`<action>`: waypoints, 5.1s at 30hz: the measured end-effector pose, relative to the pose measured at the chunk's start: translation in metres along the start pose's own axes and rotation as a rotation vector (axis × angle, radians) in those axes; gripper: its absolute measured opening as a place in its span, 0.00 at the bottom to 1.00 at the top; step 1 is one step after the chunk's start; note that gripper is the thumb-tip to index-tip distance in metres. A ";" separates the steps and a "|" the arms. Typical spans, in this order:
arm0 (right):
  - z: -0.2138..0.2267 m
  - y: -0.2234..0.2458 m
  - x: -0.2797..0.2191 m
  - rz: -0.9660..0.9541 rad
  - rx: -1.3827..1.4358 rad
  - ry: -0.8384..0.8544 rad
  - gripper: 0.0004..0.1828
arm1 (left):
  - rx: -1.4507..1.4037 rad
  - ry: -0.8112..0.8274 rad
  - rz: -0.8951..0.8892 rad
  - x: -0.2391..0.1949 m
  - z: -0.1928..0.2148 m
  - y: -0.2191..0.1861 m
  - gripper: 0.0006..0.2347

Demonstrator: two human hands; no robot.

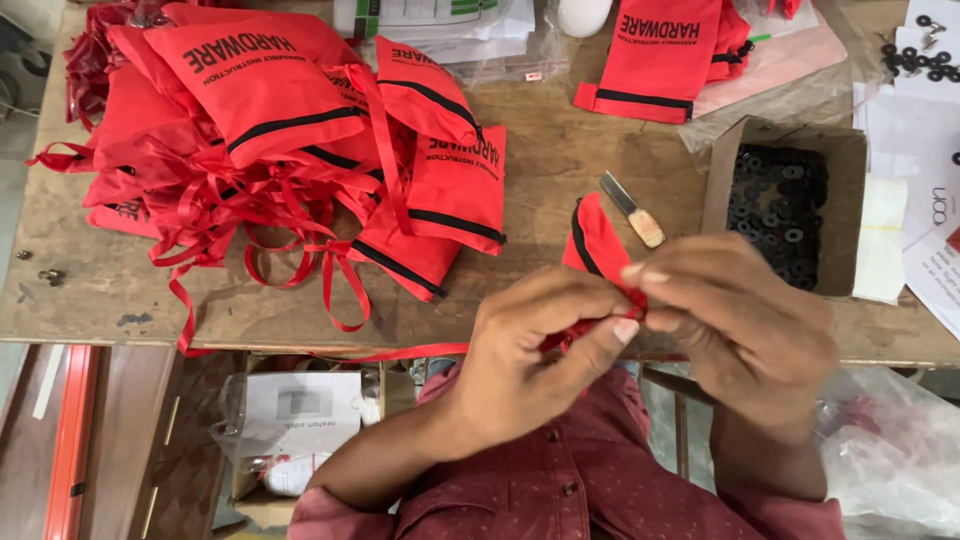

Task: Tying red ribbons onto hardware assembly bags and organizing them on a workbench.

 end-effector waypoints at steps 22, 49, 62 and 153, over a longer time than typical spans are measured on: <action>-0.009 0.023 -0.014 0.194 -0.180 0.135 0.18 | -0.091 -0.006 0.148 0.001 -0.005 0.021 0.05; -0.005 -0.011 -0.037 0.010 0.111 -0.074 0.08 | -0.726 0.342 0.413 0.003 -0.040 0.057 0.08; 0.006 0.008 -0.020 0.094 -0.201 0.011 0.09 | -0.357 0.129 0.240 0.005 -0.020 0.033 0.05; -0.079 -0.026 -0.173 -0.513 0.139 0.391 0.14 | -0.022 0.280 0.409 -0.057 -0.026 0.123 0.38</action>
Point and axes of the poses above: each hand's wrist, its own x-axis towards the middle knuckle, its own z-axis out of the back of the hand, y = z × x, the point moved 10 cm from there along x, towards the middle knuckle, and after that the axes turned 15 degrees about z, right-handed, at the moved point
